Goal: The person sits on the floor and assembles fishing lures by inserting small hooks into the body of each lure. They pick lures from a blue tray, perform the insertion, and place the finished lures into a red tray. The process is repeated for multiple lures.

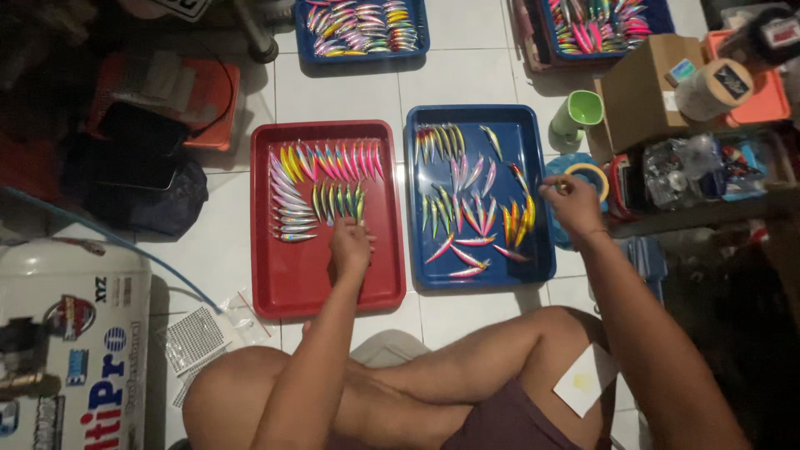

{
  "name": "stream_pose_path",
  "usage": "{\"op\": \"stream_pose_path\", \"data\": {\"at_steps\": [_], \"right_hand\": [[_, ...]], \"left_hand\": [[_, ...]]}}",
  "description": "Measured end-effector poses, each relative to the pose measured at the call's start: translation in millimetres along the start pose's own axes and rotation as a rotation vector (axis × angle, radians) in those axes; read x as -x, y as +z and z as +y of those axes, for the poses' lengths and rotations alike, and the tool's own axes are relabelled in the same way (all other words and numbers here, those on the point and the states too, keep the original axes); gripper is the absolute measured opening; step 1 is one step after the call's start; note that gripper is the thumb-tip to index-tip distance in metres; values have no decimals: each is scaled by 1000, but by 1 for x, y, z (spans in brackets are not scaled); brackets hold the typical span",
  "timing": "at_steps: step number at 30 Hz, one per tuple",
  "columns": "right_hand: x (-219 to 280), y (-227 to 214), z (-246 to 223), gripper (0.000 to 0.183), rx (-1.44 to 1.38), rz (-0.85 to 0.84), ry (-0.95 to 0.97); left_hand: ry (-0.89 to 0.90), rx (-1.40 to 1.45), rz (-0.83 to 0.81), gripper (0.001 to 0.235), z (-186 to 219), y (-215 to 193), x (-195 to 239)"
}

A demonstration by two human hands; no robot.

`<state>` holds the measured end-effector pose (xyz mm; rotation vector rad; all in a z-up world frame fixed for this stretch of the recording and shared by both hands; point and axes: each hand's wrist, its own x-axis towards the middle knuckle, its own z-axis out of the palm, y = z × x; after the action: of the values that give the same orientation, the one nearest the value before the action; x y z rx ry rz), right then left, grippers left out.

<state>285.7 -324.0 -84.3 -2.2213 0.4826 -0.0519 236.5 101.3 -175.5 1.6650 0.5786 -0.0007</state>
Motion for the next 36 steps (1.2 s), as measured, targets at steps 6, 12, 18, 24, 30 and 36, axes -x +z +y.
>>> {"op": "stream_pose_path", "data": {"at_steps": [6, 12, 18, 24, 30, 36], "right_hand": [[-77, 58, 75, 22, 287, -7, 70], [-62, 65, 42, 31, 307, -33, 101], [-73, 43, 74, 19, 268, 96, 83], [-44, 22, 59, 18, 338, 15, 38], [-17, 32, 25, 23, 384, -90, 108], [-1, 57, -5, 24, 407, -213, 47]], "left_hand": [[-181, -400, -24, 24, -5, 18, -20], [14, -641, -27, 29, 25, 9, -11], [96, -591, 56, 28, 35, 12, -12], [53, -549, 94, 29, 36, 15, -15], [40, -526, 130, 31, 40, 16, -14], [46, -522, 167, 26, 38, 18, -16]]}}
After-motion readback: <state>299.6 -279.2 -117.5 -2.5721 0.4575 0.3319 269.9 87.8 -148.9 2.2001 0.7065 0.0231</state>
